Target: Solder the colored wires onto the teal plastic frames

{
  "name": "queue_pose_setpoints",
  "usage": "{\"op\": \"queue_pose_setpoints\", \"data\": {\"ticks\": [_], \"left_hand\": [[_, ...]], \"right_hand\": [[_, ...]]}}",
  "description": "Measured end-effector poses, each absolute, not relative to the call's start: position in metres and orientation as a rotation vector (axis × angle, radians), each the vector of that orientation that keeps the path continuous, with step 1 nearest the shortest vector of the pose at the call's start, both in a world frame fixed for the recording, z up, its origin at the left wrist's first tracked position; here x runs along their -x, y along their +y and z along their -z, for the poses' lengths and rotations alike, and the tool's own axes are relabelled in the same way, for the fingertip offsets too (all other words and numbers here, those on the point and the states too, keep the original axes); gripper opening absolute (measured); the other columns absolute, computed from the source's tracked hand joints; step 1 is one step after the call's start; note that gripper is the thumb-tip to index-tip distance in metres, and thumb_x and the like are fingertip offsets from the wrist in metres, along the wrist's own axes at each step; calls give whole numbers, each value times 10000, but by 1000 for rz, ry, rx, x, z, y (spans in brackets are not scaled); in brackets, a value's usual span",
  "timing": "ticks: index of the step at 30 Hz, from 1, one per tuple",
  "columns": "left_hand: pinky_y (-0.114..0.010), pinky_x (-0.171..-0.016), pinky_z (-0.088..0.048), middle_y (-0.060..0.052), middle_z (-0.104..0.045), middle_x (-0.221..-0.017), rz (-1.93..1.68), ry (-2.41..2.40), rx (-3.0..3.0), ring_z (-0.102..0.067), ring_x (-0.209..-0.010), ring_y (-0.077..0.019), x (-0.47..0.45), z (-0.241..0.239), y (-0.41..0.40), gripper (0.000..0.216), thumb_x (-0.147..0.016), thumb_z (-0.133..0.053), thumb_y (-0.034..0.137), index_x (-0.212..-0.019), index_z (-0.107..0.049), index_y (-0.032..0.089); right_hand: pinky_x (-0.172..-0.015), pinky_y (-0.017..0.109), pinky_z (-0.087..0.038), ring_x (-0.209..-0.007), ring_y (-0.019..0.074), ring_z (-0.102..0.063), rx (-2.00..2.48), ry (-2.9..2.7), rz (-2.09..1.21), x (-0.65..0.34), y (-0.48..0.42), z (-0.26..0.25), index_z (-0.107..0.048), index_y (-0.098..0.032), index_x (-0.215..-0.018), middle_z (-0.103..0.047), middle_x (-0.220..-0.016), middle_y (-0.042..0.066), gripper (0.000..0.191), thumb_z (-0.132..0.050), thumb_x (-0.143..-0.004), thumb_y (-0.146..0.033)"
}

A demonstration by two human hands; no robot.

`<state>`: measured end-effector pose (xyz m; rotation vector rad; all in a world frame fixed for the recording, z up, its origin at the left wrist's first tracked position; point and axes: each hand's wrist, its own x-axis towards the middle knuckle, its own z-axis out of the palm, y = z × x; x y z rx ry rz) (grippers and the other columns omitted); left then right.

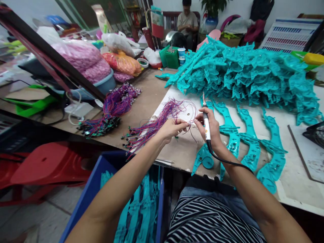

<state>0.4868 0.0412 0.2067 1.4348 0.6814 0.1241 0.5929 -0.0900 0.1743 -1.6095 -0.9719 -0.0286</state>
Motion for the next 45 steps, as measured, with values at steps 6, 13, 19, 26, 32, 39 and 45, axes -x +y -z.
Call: {"op": "queue_pose_setpoints", "data": {"ticks": [6, 13, 19, 26, 32, 39, 45], "left_hand": [[-212, -455, -188, -7, -648, -580, -85, 577, -1468, -360, -445, -57, -489, -203, 38, 224, -668, -775, 324, -698, -637, 150], [-197, -479, -251, -34, -679, -592, -165, 616, -1372, -470, -496, -77, -490, -204, 35, 161, -710, -739, 253, -703, -614, 152], [-198, -459, -239, -21, -661, -577, -186, 617, -1366, -483, -488, -78, -491, -206, 35, 127, -705, -715, 222, -673, -615, 151], [-214, -521, -331, -43, -699, -666, -248, 610, -1627, -499, -575, -98, -477, -212, 57, 123, -690, -735, 230, -628, -668, 147], [-208, -486, -280, -45, -664, -596, 5, 472, -1639, -493, -531, -97, -465, -217, 69, 212, -680, -784, 344, -680, -695, 152], [-201, -475, -251, -49, -672, -595, -65, 483, -1533, -500, -537, -99, -469, -211, 63, 300, -698, -771, 416, -806, -705, 144], [-213, -479, -231, -51, -698, -679, -138, 520, -1482, -488, -561, -93, -473, -215, 55, 204, -655, -775, 308, -742, -693, 143]], "right_hand": [[-732, 296, -544, -744, 126, -642, 1534, -998, -25, -590, -87, -170, -490, -286, -1146, -636, -962, -10, 359, -609, -812, -234], [-683, 290, -566, -953, 183, -668, 1452, -750, -68, -583, -88, -166, -442, -291, -1162, -618, -1147, 48, 458, -693, -780, -331], [-640, 289, -537, -715, 137, -624, 1439, -729, -172, -574, -83, -160, -465, -269, -1112, -601, -857, -31, 404, -667, -780, -376], [-649, 279, -514, -695, 128, -620, 1491, -611, -82, -586, -85, -157, -489, -249, -1109, -620, -830, -39, 377, -642, -779, -349], [-603, 274, -517, -632, 121, -620, 1425, -601, -125, -582, -83, -163, -489, -250, -1091, -612, -799, -51, 391, -680, -767, -359], [-554, 244, -495, -631, 106, -608, 1282, -644, -149, -572, -82, -174, -458, -252, -1093, -667, -905, -13, 359, -651, -803, -340], [-665, 277, -530, -749, 134, -648, 1359, -669, -118, -577, -81, -172, -457, -254, -1097, -672, -898, 0, 347, -639, -817, -348]]}}
